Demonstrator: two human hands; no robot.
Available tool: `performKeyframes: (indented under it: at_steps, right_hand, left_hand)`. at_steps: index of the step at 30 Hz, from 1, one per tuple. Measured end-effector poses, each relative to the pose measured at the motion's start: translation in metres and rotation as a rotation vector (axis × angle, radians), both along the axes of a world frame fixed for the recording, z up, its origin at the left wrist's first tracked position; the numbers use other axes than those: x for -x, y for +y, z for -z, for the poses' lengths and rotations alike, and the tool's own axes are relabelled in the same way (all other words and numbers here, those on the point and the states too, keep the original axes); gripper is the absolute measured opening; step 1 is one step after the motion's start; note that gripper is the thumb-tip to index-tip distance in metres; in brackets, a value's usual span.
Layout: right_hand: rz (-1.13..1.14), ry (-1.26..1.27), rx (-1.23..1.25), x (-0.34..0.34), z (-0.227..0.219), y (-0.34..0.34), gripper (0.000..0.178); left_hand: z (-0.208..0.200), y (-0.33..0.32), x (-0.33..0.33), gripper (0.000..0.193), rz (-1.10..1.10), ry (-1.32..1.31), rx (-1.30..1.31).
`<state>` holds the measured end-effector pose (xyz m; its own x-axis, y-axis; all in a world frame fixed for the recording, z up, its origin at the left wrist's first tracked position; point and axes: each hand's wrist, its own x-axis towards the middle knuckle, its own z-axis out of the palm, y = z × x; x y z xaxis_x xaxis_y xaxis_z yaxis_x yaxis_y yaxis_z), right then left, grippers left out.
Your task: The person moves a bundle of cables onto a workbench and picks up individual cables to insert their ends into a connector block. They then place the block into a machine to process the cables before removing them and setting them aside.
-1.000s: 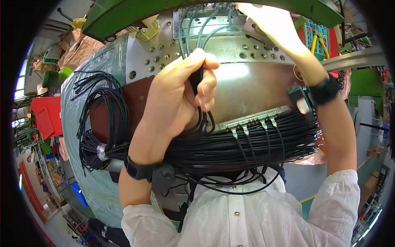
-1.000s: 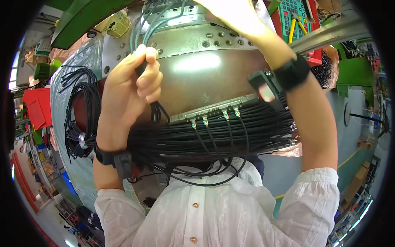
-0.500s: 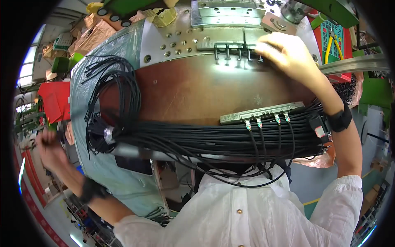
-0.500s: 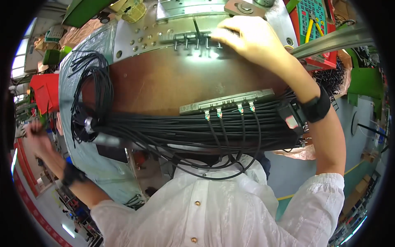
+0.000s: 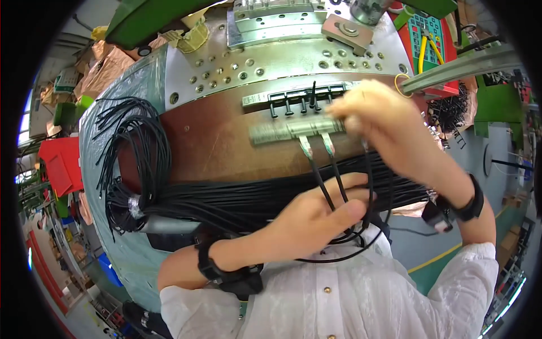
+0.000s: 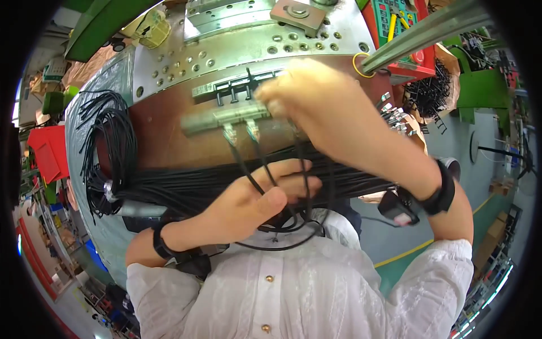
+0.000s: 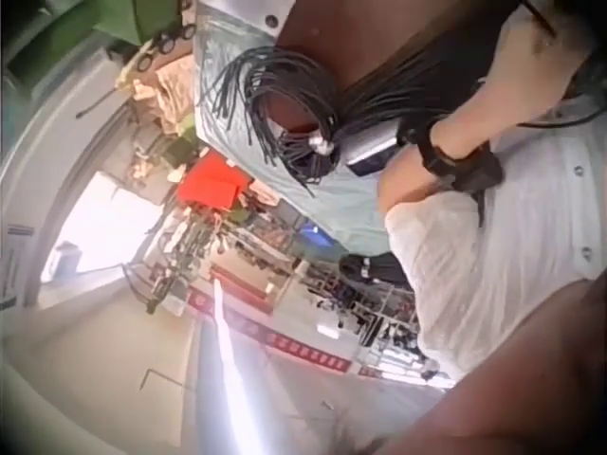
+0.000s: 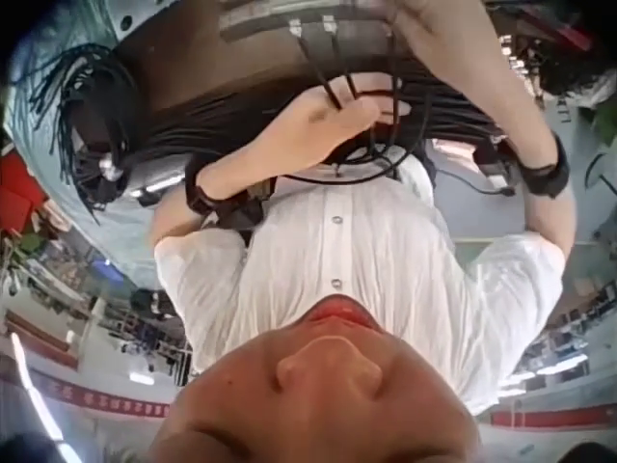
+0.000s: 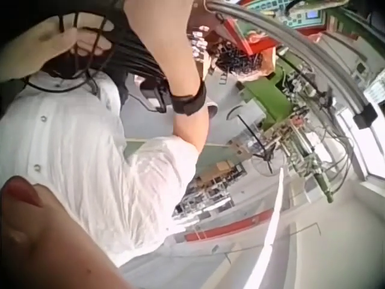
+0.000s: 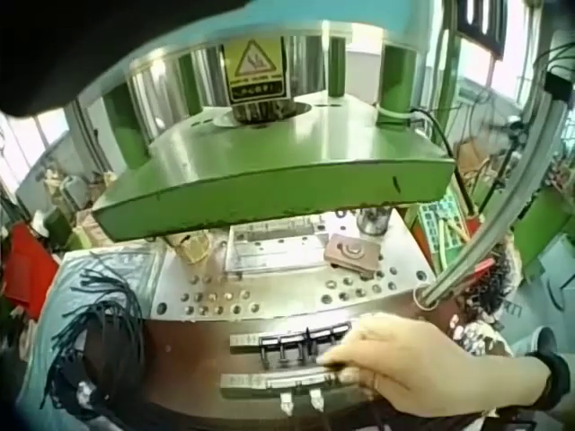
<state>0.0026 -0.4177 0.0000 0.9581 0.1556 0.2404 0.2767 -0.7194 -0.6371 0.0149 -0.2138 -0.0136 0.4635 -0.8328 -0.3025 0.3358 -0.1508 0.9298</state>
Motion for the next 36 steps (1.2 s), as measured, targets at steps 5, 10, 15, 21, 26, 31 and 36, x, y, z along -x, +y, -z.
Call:
performKeyframes:
  at_steps: [5,10,15,21,26,31,36]
  right_hand:
    - [-0.028,-0.766,0.659,-0.133,0.028,-0.039,0.022]
    - [0.148,-0.515,0.644,-0.153,0.013,-0.054,0.017]
    - [0.179,-0.496,0.570,-0.159,0.011,-0.051,0.013]
    - [0.192,-0.604,0.477,-0.137,0.038,-0.036,0.014]
    - [0.224,-0.628,0.567,-0.133,0.050,-0.047,0.020]
    - [0.254,-0.555,0.596,-0.136,0.056,-0.056,0.017]
    - [0.382,-0.277,0.430,-0.139,0.049,-0.064,0.027]
  left_hand:
    - [-0.018,-0.034,-0.094,0.032,-0.160,0.671,0.248]
    - [-0.005,-0.076,-0.192,0.029,-0.004,0.998,0.303]
    - [0.023,-0.061,-0.215,0.029,0.235,0.727,0.587]
    - [0.007,-0.052,-0.214,0.026,-0.254,-0.966,-0.237]
    - [0.024,-0.065,-0.216,0.021,-0.253,-1.523,-0.149]
    - [0.037,-0.069,-0.225,0.020,-0.298,-1.767,-0.167]
    - [0.043,-0.068,-0.237,0.027,-0.312,-1.926,-0.194]
